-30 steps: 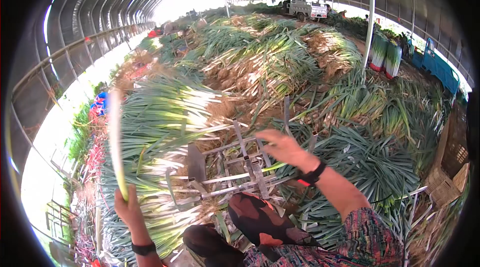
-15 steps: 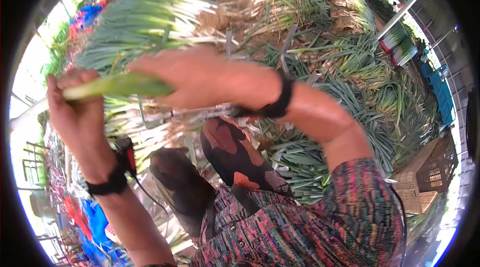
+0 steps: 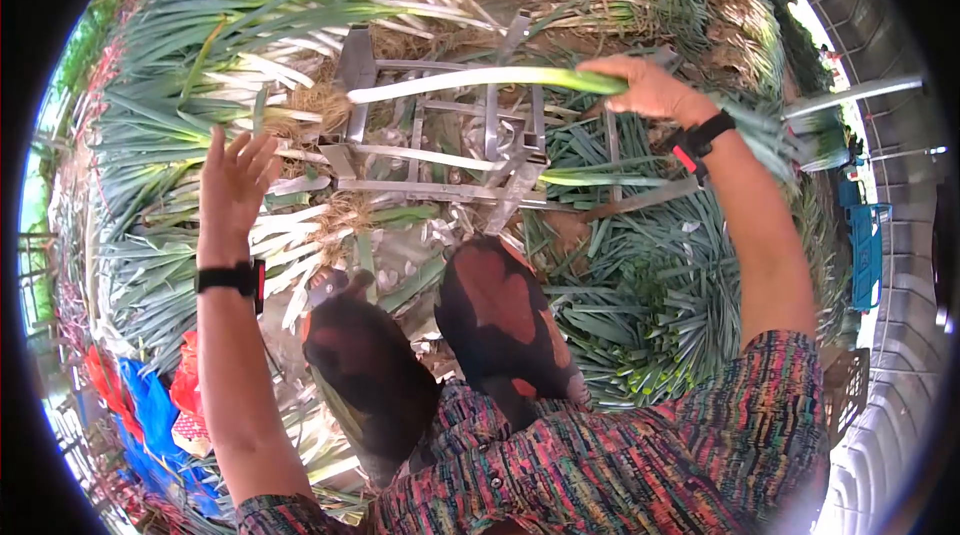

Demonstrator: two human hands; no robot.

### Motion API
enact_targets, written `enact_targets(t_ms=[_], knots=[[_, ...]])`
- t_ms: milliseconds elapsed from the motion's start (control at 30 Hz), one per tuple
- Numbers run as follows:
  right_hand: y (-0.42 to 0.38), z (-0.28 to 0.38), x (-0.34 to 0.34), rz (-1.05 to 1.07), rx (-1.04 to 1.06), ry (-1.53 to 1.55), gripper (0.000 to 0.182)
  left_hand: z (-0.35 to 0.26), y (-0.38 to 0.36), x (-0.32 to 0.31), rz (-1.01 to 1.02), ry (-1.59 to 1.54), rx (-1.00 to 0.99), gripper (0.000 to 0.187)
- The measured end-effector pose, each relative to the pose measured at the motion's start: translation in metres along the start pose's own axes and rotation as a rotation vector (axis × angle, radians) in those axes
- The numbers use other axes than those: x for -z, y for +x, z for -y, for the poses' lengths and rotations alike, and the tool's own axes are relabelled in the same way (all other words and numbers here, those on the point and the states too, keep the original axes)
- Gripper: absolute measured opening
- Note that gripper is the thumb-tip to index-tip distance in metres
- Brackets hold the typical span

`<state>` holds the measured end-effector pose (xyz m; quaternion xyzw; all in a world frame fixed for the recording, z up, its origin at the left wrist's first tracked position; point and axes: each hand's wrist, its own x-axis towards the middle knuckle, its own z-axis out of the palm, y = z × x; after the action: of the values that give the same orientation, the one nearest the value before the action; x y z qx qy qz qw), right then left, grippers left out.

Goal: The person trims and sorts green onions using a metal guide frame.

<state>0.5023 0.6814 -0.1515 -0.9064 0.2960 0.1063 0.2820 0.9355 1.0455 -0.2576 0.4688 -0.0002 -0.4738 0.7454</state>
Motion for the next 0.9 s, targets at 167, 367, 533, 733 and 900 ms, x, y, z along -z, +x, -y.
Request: enact_targets(t_ms=[167,367,533,733,900], knots=[[0.065,-0.041,-0.064,0.105,-0.179,0.027,0.066,0.053,-0.009,0.177,0.082,0.130,0.143,0.036],[0.132,-0.063,-0.145,0.261,-0.121,-0.067,0.074,0.142,-0.147,0.317,-0.488,0.101,0.388,0.025],[0.137,-0.098,-0.197,0.400,-0.123,-0.086,0.079,0.192,-0.242,0.358,-0.768,0.155,0.466,0.046],[0.132,-0.091,-0.217,0.226,-0.112,0.265,0.063,0.225,-0.273,0.353,-0.681,-0.034,0.431,0.045],[0.135,-0.157,-0.275,0.177,-0.068,0.233,0.047,0.224,-0.290,0.311,-0.863,0.063,0.431,0.037]])
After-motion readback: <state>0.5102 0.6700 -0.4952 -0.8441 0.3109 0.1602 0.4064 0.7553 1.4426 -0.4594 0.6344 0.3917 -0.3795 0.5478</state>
